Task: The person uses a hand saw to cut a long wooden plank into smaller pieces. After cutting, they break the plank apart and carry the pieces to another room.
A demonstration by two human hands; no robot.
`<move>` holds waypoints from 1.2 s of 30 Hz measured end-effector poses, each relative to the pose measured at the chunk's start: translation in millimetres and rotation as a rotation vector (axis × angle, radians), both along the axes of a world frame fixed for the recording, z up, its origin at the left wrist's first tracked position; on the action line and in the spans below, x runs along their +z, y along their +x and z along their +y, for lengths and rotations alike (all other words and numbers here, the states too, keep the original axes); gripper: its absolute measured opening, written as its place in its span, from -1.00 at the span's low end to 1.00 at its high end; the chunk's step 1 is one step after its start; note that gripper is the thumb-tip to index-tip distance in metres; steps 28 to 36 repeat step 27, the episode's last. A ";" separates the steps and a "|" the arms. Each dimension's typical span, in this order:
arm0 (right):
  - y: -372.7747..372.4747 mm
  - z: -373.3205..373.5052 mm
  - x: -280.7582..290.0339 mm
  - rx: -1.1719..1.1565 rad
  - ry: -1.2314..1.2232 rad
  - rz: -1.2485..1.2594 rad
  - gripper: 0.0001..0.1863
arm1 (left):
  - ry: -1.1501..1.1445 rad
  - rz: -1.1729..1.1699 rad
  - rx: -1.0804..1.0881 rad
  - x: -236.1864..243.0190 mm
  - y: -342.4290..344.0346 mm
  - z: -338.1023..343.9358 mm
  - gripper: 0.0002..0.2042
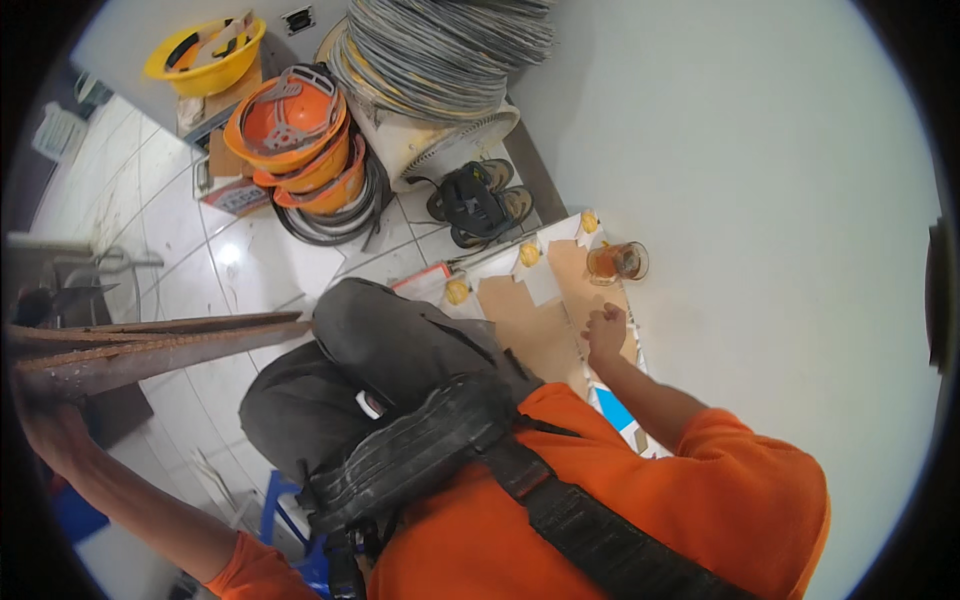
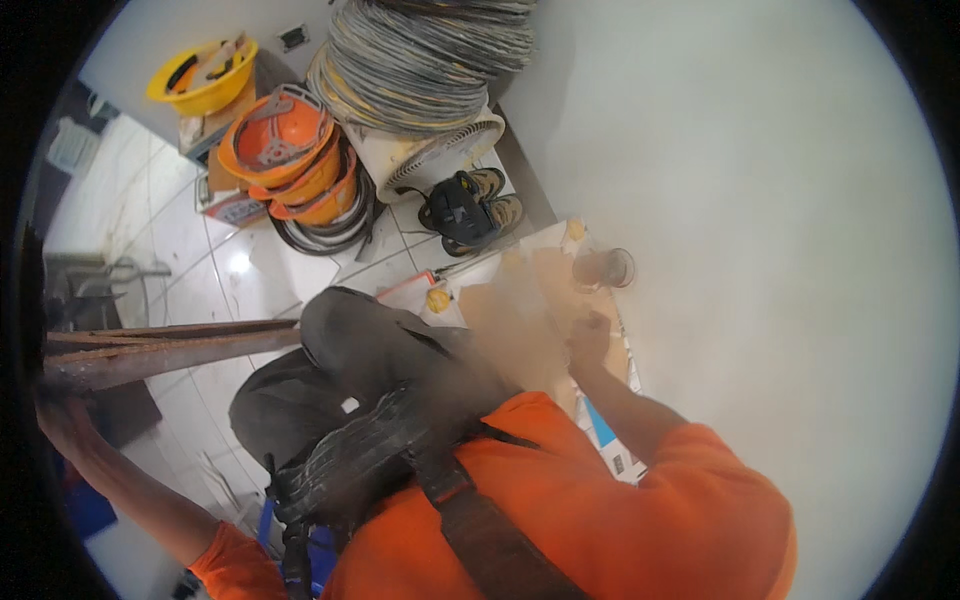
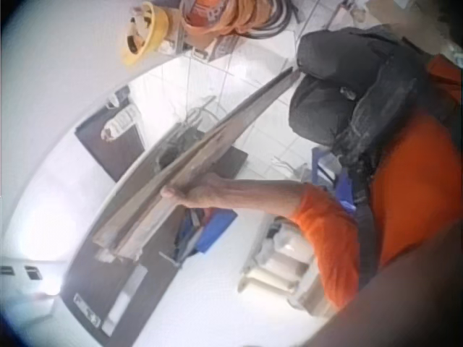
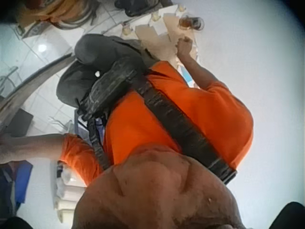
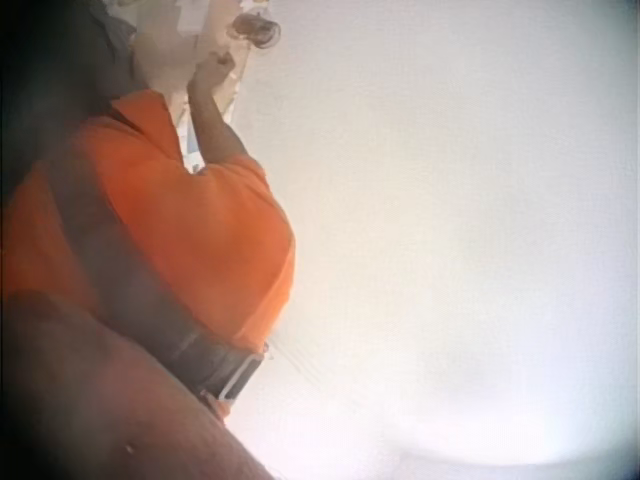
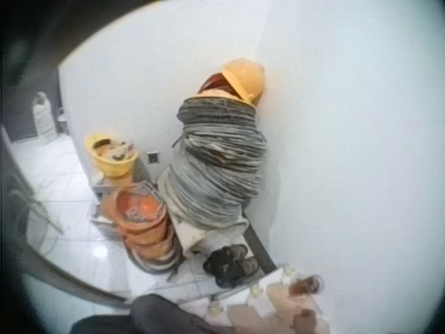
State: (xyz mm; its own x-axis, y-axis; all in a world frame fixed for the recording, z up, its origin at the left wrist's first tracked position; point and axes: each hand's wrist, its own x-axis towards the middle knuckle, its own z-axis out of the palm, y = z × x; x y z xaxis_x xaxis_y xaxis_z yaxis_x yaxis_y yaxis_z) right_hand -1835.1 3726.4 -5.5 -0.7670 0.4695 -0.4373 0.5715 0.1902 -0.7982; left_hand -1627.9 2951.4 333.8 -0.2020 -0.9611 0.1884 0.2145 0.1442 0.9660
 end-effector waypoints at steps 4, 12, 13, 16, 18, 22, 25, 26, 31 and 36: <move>22.1 1.4 -2.3 0.159 -0.013 0.094 -0.45 | -0.136 -0.032 0.114 23.5 47.2 94.0 -0.51; -4.3 8.2 -26.4 -0.038 -0.576 0.417 -0.49 | -0.228 -0.160 0.332 52.1 51.3 221.0 -0.48; -6.5 3.1 -29.5 -0.048 -0.444 0.438 -0.51 | -0.268 -0.153 0.308 51.6 56.0 231.7 -0.49; -30.0 -10.1 -34.0 -0.094 -0.181 0.493 -0.56 | -0.330 -0.183 0.280 28.4 70.6 223.3 -0.55; -37.3 -31.6 -26.8 -0.151 -0.198 0.482 -0.58 | -0.445 -0.297 0.239 13.5 87.9 193.8 -0.55; -40.9 -45.4 -8.5 -0.224 -0.345 0.409 -0.63 | -0.380 -0.151 0.265 10.7 81.6 204.9 -0.54; -51.4 -47.3 -11.8 -0.216 -0.311 0.413 -0.67 | -0.322 -0.154 0.240 12.2 84.2 174.3 -0.45; -57.1 -45.5 -18.0 -0.229 -0.382 0.409 -0.64 | -0.347 -0.168 0.246 11.6 82.1 166.7 -0.42; -62.4 -42.5 -27.4 -0.243 -0.455 0.404 -0.61 | -0.373 -0.182 0.251 10.5 81.1 161.0 -0.39; -62.4 -42.5 -27.4 -0.243 -0.455 0.404 -0.61 | -0.373 -0.182 0.251 10.5 81.1 161.0 -0.39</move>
